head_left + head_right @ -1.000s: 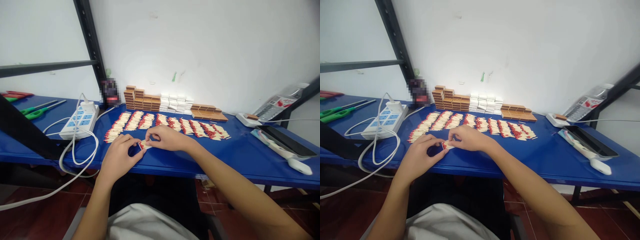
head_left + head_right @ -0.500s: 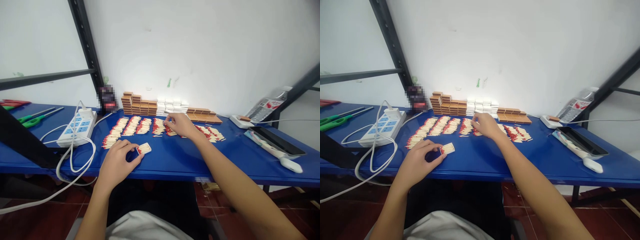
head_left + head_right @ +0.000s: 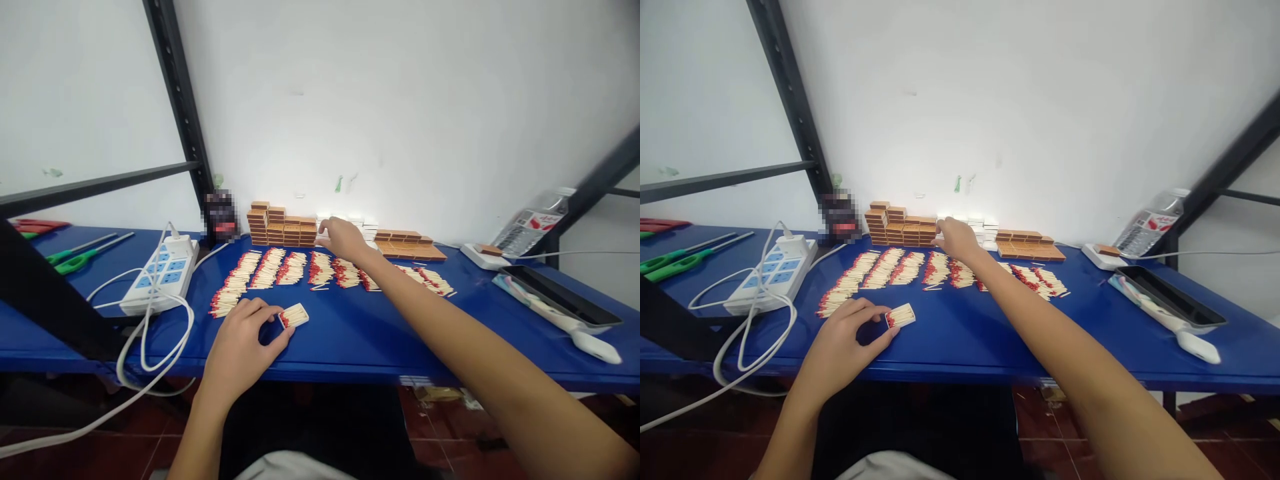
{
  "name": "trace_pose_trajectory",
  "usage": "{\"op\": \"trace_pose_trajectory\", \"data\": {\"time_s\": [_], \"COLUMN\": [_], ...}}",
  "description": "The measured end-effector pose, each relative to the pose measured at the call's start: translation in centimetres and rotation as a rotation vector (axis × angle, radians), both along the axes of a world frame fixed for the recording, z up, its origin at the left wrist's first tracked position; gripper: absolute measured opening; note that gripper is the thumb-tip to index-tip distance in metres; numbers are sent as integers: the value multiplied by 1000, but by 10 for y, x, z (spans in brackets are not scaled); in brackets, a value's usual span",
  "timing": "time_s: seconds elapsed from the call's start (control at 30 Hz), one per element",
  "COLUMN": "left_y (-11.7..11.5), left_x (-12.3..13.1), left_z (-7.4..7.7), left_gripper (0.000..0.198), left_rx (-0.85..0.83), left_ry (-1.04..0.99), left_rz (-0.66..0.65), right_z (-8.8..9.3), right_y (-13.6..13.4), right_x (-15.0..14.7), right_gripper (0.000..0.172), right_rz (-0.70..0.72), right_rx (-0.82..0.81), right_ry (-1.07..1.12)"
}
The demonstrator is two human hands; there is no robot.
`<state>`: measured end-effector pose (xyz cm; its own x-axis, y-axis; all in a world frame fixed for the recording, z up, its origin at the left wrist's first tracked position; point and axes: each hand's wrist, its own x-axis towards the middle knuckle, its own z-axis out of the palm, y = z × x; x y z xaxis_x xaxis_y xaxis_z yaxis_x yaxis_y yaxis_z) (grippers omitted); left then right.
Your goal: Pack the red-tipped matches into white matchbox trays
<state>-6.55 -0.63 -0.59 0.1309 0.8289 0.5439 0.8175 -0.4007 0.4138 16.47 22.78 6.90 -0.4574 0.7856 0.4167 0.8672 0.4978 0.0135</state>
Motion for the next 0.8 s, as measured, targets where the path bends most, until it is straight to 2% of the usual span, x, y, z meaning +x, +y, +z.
{"op": "trace_pose_trajectory", "data": {"time_s": [0.13,0.27,0.4,0.53,0.67,0.73,0.8], "left_y": [0,1,1,0,0,0,1], "left_x": [-1,-1,0,1,1,1,0], "left_z": [-1,-2,-2,-1,-1,-1,-1], "left_gripper": [20,19,20,20,18,18,19], "left_rx": [1,-4,2,18,42,44,39], "left_ry": [-13,-8,-4,-8,-14,-11,-8], "left_rz": [-1,-1,3,3,0,-2,-1], "right_z": [6,12,14,12,18,23,24], "right_y": [22,35,37,33,13,-12,-50], "right_x": [-23,-35,-35,-32,-24,-15,-3], "right_gripper": [34,26,16,26,30,30,31], "right_rz": [29,25,41,74,129,204,272], "right_rx": [25,45,73,123,168,189,168], "right_ry": [-69,-127,-160,-175,-187,-190,-184]}}
